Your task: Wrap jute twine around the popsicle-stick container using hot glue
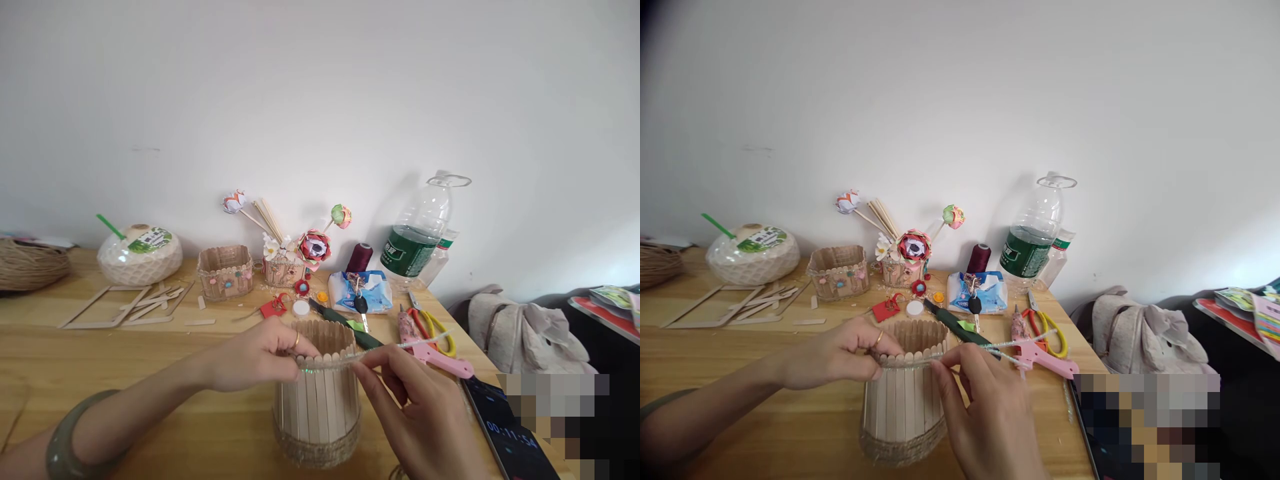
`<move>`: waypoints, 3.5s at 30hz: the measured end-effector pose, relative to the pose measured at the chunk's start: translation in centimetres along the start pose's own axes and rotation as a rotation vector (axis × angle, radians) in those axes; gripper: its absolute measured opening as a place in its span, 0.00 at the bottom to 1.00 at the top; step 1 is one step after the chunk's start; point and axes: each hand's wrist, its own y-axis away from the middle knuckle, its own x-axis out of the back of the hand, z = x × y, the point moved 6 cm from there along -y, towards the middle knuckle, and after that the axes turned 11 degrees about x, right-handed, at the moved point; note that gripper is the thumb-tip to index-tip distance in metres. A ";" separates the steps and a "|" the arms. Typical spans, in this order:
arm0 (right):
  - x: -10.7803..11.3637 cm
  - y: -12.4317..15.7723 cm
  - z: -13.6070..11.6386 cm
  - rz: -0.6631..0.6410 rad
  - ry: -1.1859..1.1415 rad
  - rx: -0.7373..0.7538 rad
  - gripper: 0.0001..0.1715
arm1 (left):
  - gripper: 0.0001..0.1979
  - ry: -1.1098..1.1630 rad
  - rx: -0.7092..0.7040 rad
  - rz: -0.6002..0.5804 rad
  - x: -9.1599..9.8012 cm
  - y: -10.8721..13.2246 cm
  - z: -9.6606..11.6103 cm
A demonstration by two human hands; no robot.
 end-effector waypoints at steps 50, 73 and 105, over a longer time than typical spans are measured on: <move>0.3 0.8 -1.0 0.243 0.203 0.311 0.10 | 0.07 -0.252 0.036 0.356 0.9 -0.1 -0.4; -0.7 -0.8 -1.1 0.133 -0.126 0.404 0.09 | 0.11 -0.213 -0.020 0.345 0.4 -0.3 -0.4; -0.4 0.1 -1.5 0.188 -0.025 0.412 0.10 | 0.18 -0.324 -0.047 0.338 0.2 -0.2 0.0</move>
